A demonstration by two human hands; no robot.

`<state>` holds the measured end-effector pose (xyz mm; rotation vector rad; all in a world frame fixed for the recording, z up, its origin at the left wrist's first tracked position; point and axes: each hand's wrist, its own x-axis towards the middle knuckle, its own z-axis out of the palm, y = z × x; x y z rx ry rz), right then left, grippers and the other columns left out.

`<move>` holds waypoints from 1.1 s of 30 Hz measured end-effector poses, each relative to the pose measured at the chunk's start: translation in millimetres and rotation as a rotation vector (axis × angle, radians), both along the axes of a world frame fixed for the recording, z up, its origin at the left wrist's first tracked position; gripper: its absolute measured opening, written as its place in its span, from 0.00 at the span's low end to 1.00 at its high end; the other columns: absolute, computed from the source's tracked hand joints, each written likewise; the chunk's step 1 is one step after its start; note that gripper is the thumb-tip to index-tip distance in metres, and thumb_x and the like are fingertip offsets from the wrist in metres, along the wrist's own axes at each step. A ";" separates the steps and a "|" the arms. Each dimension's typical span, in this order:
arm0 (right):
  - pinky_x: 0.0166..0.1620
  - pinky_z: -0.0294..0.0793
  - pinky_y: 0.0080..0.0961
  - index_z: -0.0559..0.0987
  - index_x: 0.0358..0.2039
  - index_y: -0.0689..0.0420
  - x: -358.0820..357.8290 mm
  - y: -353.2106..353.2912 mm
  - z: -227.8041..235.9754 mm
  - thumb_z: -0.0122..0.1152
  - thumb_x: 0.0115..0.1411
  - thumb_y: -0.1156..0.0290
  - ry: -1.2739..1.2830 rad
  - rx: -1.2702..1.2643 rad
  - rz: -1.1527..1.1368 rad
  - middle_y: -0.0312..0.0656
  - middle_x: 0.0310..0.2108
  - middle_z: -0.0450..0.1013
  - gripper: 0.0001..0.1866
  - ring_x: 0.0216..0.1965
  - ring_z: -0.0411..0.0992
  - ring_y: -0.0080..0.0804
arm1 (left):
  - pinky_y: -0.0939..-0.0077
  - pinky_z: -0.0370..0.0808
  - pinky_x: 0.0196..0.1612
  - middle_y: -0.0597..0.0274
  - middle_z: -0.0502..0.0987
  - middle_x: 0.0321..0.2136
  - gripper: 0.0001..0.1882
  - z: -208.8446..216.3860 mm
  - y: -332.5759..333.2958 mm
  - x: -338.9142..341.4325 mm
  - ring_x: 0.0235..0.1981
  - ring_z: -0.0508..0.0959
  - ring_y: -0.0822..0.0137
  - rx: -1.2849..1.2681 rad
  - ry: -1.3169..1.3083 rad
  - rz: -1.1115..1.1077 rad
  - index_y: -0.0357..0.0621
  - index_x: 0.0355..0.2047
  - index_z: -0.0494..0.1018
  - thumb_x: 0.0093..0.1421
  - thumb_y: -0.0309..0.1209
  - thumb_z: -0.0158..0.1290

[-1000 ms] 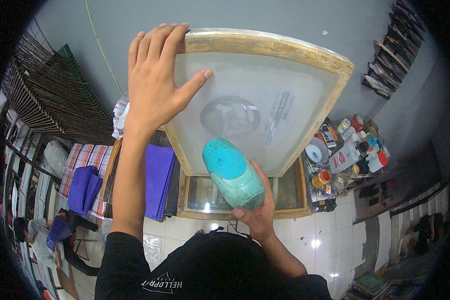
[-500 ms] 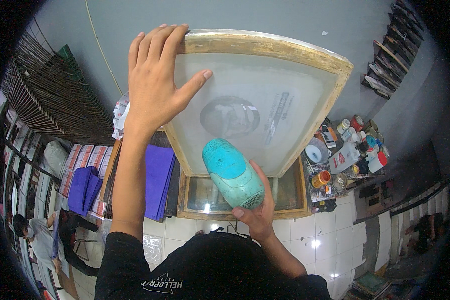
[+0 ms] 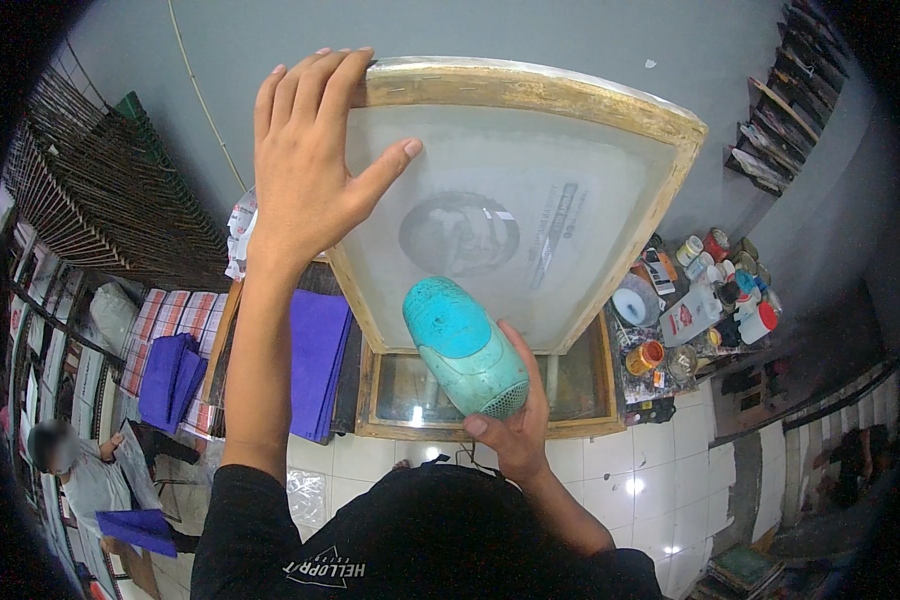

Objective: The person cleans a screen printing frame using a cloth and liquid from a bottle, then dries the screen with a handheld dryer.

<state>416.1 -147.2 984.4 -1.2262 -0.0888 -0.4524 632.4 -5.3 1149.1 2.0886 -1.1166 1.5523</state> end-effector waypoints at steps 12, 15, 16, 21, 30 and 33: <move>0.65 0.59 0.40 0.48 0.68 0.68 1.1 0.7 0.0 0.74 0.48 0.58 -0.002 -0.011 -0.005 0.54 0.62 0.58 0.57 0.64 0.60 0.43 | 0.50 0.53 0.66 0.52 0.71 0.52 0.38 0.2 0.4 -0.6 0.60 0.65 0.52 -0.002 -0.001 -0.007 0.43 0.58 0.67 0.52 0.51 0.60; 0.65 0.59 0.39 0.48 0.68 0.68 1.9 1.3 1.5 0.74 0.48 0.59 0.000 -0.021 -0.011 0.53 0.62 0.59 0.57 0.64 0.60 0.42 | 0.49 0.53 0.66 0.52 0.71 0.52 0.38 1.4 0.9 -1.5 0.60 0.65 0.51 0.004 0.005 -0.003 0.43 0.58 0.66 0.52 0.51 0.60; 0.65 0.59 0.39 0.48 0.68 0.68 1.6 1.2 0.9 0.74 0.48 0.59 0.005 -0.040 -0.020 0.53 0.62 0.59 0.57 0.64 0.60 0.42 | 0.49 0.53 0.66 0.52 0.71 0.52 0.38 1.9 0.7 -1.6 0.60 0.65 0.51 0.004 0.012 -0.005 0.43 0.58 0.66 0.52 0.51 0.60; 0.65 0.59 0.40 0.49 0.68 0.67 -0.9 2.3 5.3 0.74 0.48 0.59 0.015 -0.023 -0.010 0.52 0.62 0.58 0.56 0.64 0.60 0.42 | 0.49 0.52 0.66 0.51 0.70 0.52 0.38 3.9 0.3 -3.7 0.60 0.65 0.50 0.003 0.031 -0.007 0.42 0.58 0.66 0.52 0.50 0.60; 0.66 0.58 0.41 0.49 0.68 0.66 -1.1 2.8 4.1 0.72 0.49 0.60 0.006 -0.021 0.003 0.52 0.62 0.58 0.55 0.64 0.60 0.42 | 0.48 0.52 0.67 0.51 0.70 0.53 0.39 3.9 0.5 -6.1 0.60 0.65 0.51 0.006 0.051 0.002 0.41 0.58 0.66 0.51 0.49 0.61; 0.66 0.58 0.41 0.48 0.68 0.66 -1.8 3.8 3.6 0.72 0.49 0.60 0.000 -0.006 0.015 0.52 0.62 0.58 0.55 0.64 0.60 0.42 | 0.49 0.52 0.67 0.51 0.70 0.53 0.39 3.2 0.5 -6.2 0.61 0.65 0.52 0.003 0.048 0.004 0.41 0.58 0.66 0.51 0.49 0.61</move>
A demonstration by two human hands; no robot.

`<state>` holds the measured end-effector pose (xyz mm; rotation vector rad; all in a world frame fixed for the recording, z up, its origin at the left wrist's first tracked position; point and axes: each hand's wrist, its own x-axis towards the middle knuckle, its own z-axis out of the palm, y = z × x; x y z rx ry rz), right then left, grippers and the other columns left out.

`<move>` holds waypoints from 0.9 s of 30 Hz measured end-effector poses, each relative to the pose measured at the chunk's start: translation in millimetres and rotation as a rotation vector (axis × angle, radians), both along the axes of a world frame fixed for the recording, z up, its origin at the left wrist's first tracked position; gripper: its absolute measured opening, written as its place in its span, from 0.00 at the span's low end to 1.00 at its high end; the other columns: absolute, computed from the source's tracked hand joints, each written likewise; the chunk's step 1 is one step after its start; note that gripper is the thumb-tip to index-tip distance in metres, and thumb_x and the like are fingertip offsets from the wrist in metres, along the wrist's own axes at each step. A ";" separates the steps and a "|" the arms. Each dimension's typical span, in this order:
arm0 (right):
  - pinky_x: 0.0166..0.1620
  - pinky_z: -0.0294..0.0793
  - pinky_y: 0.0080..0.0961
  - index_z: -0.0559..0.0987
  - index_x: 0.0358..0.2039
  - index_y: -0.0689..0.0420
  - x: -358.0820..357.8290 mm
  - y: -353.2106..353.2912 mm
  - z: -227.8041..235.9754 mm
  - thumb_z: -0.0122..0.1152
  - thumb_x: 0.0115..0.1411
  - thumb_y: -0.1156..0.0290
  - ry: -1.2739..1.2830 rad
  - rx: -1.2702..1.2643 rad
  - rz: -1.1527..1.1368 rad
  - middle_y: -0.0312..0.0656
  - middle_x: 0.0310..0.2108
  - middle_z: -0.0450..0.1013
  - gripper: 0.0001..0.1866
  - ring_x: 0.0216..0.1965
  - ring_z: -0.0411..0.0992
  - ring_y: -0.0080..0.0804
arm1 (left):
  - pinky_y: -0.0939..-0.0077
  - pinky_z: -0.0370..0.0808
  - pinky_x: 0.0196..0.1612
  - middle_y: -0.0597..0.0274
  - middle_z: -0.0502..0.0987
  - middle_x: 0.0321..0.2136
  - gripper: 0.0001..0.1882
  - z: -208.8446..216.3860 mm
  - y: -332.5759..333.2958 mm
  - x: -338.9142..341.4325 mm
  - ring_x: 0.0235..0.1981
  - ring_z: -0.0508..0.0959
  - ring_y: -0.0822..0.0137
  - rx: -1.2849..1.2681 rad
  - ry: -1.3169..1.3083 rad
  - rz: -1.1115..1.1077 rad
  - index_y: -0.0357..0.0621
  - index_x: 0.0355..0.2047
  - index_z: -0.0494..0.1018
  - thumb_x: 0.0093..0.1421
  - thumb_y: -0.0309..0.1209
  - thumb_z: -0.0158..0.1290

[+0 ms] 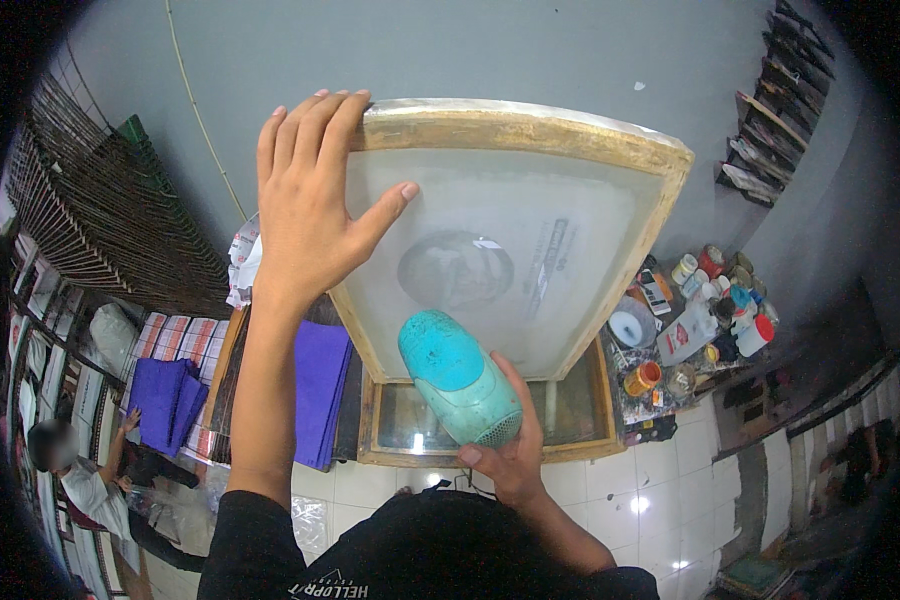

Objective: The person cleans a screen printing frame using a cloth and liquid from a bottle, then dries the screen with a handheld dryer.

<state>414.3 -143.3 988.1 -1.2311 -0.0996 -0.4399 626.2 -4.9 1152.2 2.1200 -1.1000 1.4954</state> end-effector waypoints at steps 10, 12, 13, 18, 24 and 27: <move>0.66 0.58 0.41 0.48 0.68 0.66 -0.7 1.7 1.7 0.73 0.49 0.59 -0.004 -0.049 -0.019 0.53 0.62 0.58 0.56 0.64 0.60 0.42 | 0.49 0.52 0.67 0.51 0.70 0.53 0.39 0.2 0.7 -0.5 0.60 0.65 0.51 -0.003 -0.012 -0.013 0.41 0.58 0.66 0.51 0.49 0.61; 0.66 0.58 0.41 0.48 0.68 0.66 -0.4 2.2 1.8 0.73 0.49 0.59 -0.006 -0.046 -0.019 0.53 0.62 0.58 0.56 0.64 0.60 0.42 | 0.49 0.52 0.67 0.51 0.70 0.53 0.39 0.2 1.3 -1.3 0.60 0.65 0.51 -0.001 -0.013 -0.009 0.41 0.58 0.66 0.51 0.50 0.60; 0.65 0.58 0.41 0.48 0.68 0.66 -0.3 2.6 2.9 0.72 0.49 0.59 -0.006 -0.032 -0.012 0.53 0.62 0.58 0.56 0.64 0.60 0.42 | 0.49 0.52 0.67 0.51 0.70 0.53 0.39 0.3 1.4 -1.8 0.60 0.65 0.51 0.001 -0.012 -0.004 0.41 0.58 0.66 0.51 0.50 0.60; 0.65 0.59 0.41 0.48 0.68 0.67 -0.6 3.0 4.0 0.72 0.49 0.60 -0.024 -0.020 -0.011 0.53 0.62 0.58 0.55 0.64 0.60 0.42 | 0.49 0.52 0.66 0.50 0.70 0.53 0.38 1.5 0.4 -2.0 0.60 0.65 0.51 0.003 -0.007 -0.007 0.40 0.58 0.66 0.52 0.50 0.60; 0.66 0.58 0.40 0.48 0.68 0.67 -2.4 6.0 9.5 0.73 0.48 0.62 -0.020 -0.012 -0.015 0.53 0.62 0.58 0.55 0.64 0.60 0.42 | 0.49 0.52 0.66 0.50 0.70 0.53 0.38 2.7 1.3 -3.6 0.60 0.65 0.51 0.004 -0.005 -0.011 0.40 0.58 0.66 0.52 0.50 0.60; 0.66 0.58 0.40 0.48 0.68 0.67 -4.0 6.7 9.4 0.73 0.48 0.63 -0.019 -0.012 -0.010 0.53 0.62 0.58 0.55 0.64 0.60 0.42 | 0.49 0.52 0.66 0.50 0.70 0.53 0.38 3.2 1.6 -4.8 0.60 0.65 0.51 0.004 0.003 -0.015 0.40 0.58 0.66 0.51 0.50 0.60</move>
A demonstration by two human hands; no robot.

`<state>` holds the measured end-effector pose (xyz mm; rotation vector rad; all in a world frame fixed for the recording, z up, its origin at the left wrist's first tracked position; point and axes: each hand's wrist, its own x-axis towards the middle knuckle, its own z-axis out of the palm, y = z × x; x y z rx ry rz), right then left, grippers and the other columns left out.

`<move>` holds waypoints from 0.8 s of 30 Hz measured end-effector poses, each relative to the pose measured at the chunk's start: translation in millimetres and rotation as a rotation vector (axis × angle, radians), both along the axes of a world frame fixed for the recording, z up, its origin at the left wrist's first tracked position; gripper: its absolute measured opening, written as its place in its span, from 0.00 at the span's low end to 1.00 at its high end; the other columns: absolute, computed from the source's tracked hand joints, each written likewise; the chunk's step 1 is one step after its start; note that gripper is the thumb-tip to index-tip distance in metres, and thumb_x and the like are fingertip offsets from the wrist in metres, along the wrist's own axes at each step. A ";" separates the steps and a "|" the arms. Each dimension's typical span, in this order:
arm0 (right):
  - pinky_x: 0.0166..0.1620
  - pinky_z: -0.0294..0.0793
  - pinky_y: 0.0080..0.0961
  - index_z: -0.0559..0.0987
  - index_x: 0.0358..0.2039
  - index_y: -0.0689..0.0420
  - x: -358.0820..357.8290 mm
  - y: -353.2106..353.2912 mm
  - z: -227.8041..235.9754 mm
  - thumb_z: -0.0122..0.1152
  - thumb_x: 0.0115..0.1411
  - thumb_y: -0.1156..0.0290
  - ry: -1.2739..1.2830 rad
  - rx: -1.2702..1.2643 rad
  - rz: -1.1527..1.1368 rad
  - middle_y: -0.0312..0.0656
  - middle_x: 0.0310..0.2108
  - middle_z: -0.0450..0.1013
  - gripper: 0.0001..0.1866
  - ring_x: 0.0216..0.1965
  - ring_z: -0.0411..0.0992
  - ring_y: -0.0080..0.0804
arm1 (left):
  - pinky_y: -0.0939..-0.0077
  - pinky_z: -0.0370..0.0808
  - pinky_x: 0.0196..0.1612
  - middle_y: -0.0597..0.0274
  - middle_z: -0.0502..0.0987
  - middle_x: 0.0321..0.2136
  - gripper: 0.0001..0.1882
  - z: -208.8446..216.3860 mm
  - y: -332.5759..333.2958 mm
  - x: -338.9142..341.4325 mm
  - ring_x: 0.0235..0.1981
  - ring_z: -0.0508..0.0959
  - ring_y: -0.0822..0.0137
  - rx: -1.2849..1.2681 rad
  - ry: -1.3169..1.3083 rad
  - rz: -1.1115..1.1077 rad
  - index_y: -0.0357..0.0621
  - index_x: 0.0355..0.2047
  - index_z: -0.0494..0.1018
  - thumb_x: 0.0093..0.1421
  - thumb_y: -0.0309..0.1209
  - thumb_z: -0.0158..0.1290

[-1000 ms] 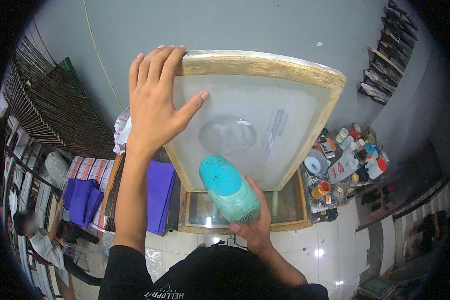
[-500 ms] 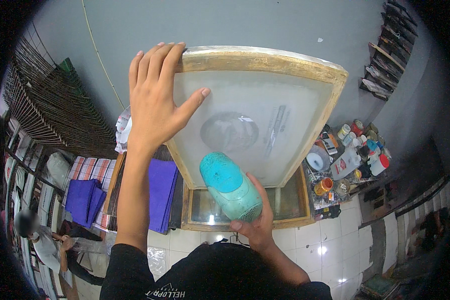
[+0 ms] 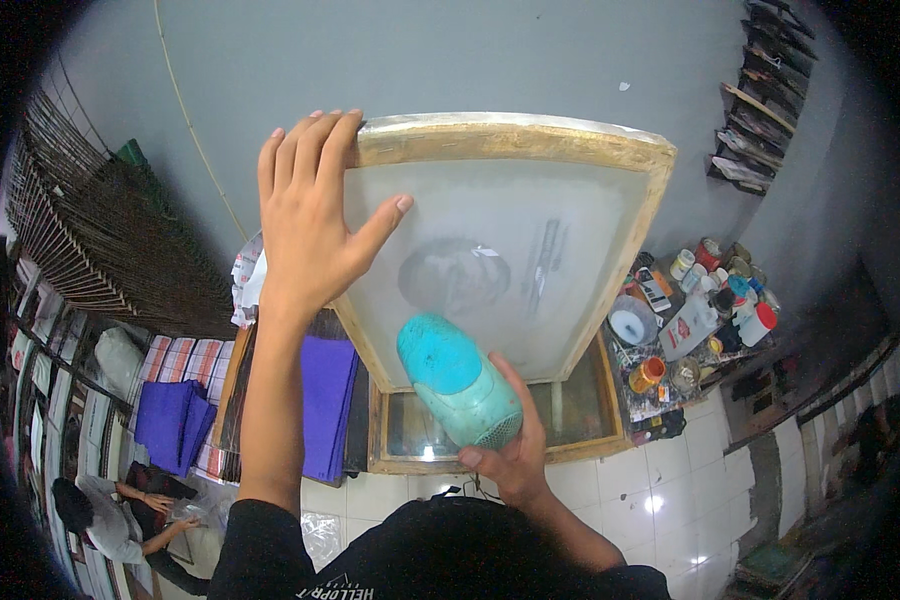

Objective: The person cleans a screen printing frame using a cloth and liquid from a bottle, then dries the screen with a handheld dryer.

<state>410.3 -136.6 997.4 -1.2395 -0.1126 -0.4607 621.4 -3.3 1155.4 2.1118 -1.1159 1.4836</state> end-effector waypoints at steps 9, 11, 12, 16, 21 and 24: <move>0.66 0.57 0.39 0.48 0.68 0.66 -4.4 4.6 3.0 0.74 0.48 0.63 -0.008 0.030 -0.007 0.52 0.62 0.58 0.56 0.64 0.59 0.41 | 0.49 0.53 0.66 0.51 0.70 0.53 0.38 0.3 0.3 -1.9 0.60 0.65 0.51 -0.010 0.008 -0.007 0.40 0.58 0.66 0.51 0.49 0.60; 0.66 0.58 0.39 0.48 0.68 0.66 -4.8 4.1 0.4 0.74 0.48 0.63 -0.002 0.041 -0.009 0.52 0.62 0.58 0.56 0.64 0.60 0.41 | 0.49 0.53 0.66 0.51 0.70 0.53 0.38 0.5 0.0 -1.7 0.60 0.66 0.51 -0.012 0.010 -0.016 0.41 0.58 0.67 0.51 0.49 0.60; 0.66 0.58 0.39 0.48 0.68 0.66 -5.2 4.3 0.0 0.74 0.48 0.63 0.002 0.039 -0.015 0.52 0.62 0.58 0.56 0.64 0.60 0.41 | 0.49 0.53 0.66 0.52 0.70 0.53 0.38 0.5 0.2 -1.8 0.60 0.66 0.51 -0.015 0.010 -0.019 0.41 0.58 0.67 0.51 0.49 0.60; 0.66 0.58 0.39 0.49 0.68 0.66 -6.1 4.3 -2.8 0.74 0.48 0.63 0.011 0.040 -0.029 0.51 0.62 0.58 0.55 0.64 0.60 0.41 | 0.50 0.53 0.66 0.52 0.70 0.53 0.38 0.4 -0.2 -1.1 0.60 0.66 0.52 -0.020 0.003 -0.022 0.41 0.58 0.67 0.50 0.48 0.61; 0.66 0.58 0.39 0.49 0.68 0.66 -9.1 3.4 -4.7 0.73 0.48 0.64 0.019 0.021 -0.043 0.51 0.62 0.58 0.55 0.64 0.60 0.41 | 0.50 0.53 0.66 0.52 0.70 0.53 0.38 0.4 -1.3 -2.9 0.60 0.66 0.52 -0.020 0.004 -0.014 0.41 0.58 0.66 0.50 0.48 0.62; 0.66 0.57 0.40 0.49 0.68 0.66 -11.5 2.7 -4.5 0.73 0.48 0.65 0.027 0.025 -0.048 0.51 0.63 0.58 0.54 0.65 0.59 0.41 | 0.51 0.53 0.66 0.51 0.70 0.54 0.38 0.6 -1.7 -2.9 0.60 0.66 0.52 -0.020 0.003 -0.014 0.41 0.58 0.66 0.50 0.47 0.62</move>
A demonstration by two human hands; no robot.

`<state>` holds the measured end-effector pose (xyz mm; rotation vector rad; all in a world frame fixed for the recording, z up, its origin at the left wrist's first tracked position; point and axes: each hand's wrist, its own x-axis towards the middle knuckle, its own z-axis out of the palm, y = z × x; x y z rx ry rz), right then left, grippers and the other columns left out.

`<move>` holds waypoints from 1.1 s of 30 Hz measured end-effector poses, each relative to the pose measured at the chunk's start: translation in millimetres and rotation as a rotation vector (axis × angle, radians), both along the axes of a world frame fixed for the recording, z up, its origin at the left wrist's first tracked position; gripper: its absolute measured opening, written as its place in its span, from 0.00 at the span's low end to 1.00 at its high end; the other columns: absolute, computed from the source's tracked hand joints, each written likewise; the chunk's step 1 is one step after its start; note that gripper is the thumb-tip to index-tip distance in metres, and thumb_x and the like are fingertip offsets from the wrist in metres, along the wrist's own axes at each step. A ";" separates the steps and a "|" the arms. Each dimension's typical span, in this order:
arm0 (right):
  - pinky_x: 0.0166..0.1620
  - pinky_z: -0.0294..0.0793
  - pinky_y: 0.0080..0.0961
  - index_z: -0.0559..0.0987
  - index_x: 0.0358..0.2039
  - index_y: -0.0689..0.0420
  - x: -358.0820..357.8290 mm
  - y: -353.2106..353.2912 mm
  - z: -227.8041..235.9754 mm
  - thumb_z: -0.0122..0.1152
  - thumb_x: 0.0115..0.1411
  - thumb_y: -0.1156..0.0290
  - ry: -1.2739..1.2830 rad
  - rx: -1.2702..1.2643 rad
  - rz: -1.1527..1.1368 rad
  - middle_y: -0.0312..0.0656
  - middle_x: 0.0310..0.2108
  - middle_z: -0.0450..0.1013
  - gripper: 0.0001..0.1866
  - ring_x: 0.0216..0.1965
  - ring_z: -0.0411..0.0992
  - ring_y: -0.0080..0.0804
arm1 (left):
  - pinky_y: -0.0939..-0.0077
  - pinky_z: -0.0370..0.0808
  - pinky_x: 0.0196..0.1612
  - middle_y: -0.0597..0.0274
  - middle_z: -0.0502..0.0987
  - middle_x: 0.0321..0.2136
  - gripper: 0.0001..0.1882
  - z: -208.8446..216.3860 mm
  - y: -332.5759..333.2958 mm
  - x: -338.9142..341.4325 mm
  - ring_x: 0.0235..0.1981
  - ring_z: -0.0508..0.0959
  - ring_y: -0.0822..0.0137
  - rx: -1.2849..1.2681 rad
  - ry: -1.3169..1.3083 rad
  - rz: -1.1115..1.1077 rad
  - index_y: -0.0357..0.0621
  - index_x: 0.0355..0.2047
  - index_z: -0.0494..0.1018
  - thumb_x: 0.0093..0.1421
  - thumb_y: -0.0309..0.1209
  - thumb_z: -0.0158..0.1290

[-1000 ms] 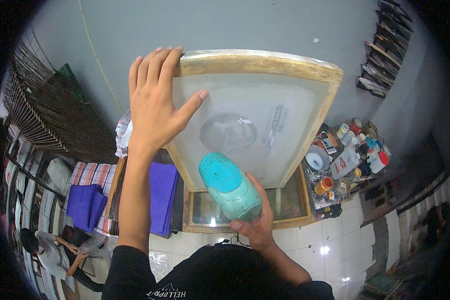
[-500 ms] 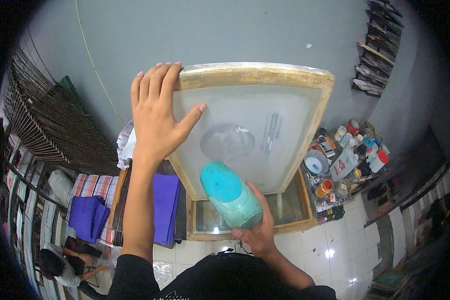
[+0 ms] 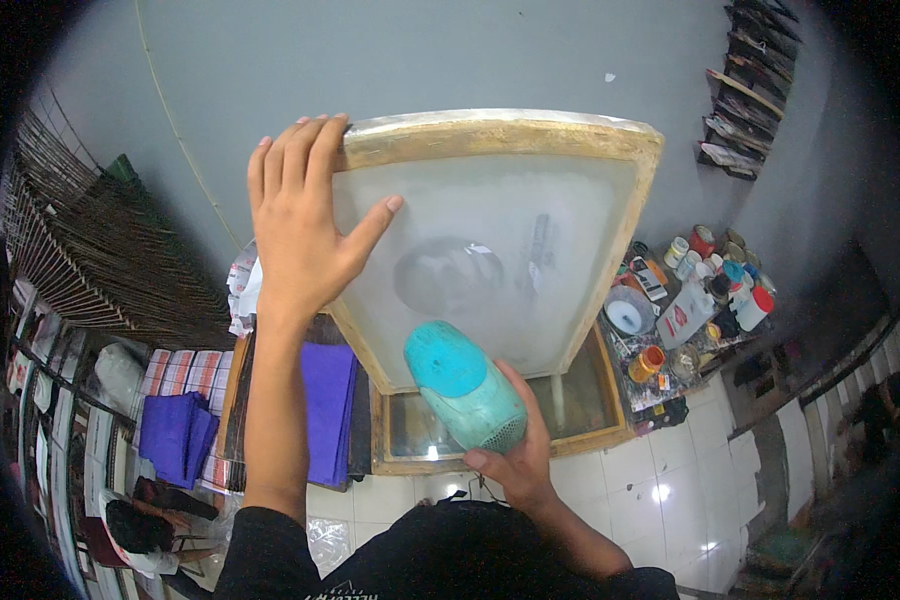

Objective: The person cleans a screen printing frame using a cloth and liquid from a bottle, then dries the screen with a handheld dryer.

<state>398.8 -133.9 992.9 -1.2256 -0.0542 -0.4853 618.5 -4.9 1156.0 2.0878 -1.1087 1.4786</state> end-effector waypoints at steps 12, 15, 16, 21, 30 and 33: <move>0.66 0.56 0.39 0.49 0.69 0.66 -9.8 -16.6 -6.9 0.74 0.49 0.64 0.023 0.030 -0.070 0.51 0.63 0.58 0.55 0.65 0.59 0.40 | 0.51 0.53 0.67 0.53 0.70 0.55 0.38 -2.2 -3.5 -1.8 0.61 0.66 0.53 -0.006 -0.006 0.028 0.44 0.59 0.67 0.51 0.47 0.62; 0.66 0.56 0.38 0.49 0.69 0.66 -14.5 -24.9 -7.6 0.72 0.49 0.65 -0.006 0.020 -0.097 0.51 0.63 0.59 0.54 0.64 0.59 0.40 | 0.52 0.53 0.67 0.53 0.70 0.55 0.37 -1.4 -4.1 -3.8 0.61 0.65 0.53 -0.001 -0.010 0.044 0.44 0.59 0.67 0.51 0.48 0.62; 0.66 0.56 0.38 0.49 0.68 0.66 -15.5 -28.4 -10.9 0.71 0.49 0.65 -0.014 0.007 -0.110 0.50 0.62 0.59 0.53 0.64 0.59 0.40 | 0.52 0.53 0.67 0.53 0.70 0.55 0.37 -1.0 -3.7 -4.3 0.61 0.66 0.53 0.001 -0.016 0.049 0.44 0.59 0.67 0.51 0.48 0.62; 0.66 0.57 0.37 0.49 0.68 0.67 -22.3 -37.8 -13.6 0.70 0.49 0.65 -0.030 0.008 -0.178 0.51 0.62 0.59 0.53 0.64 0.60 0.40 | 0.52 0.53 0.67 0.54 0.71 0.54 0.37 -1.0 -6.0 -5.1 0.60 0.66 0.54 0.000 -0.029 0.059 0.44 0.59 0.67 0.52 0.48 0.61; 0.66 0.58 0.38 0.49 0.68 0.67 -35.2 -59.9 -25.0 0.70 0.49 0.61 -0.017 -0.005 -0.265 0.53 0.63 0.59 0.53 0.64 0.59 0.41 | 0.53 0.57 0.64 0.54 0.72 0.52 0.37 0.2 -10.2 -6.6 0.56 0.68 0.53 -0.013 -0.037 0.057 0.48 0.60 0.68 0.52 0.49 0.61; 0.66 0.58 0.38 0.49 0.68 0.67 -40.5 -67.3 -27.5 0.71 0.49 0.61 0.003 0.011 -0.269 0.53 0.63 0.58 0.54 0.64 0.59 0.42 | 0.55 0.59 0.63 0.54 0.73 0.52 0.35 0.9 -11.3 -7.7 0.54 0.69 0.53 0.006 -0.053 0.086 0.50 0.59 0.70 0.53 0.49 0.60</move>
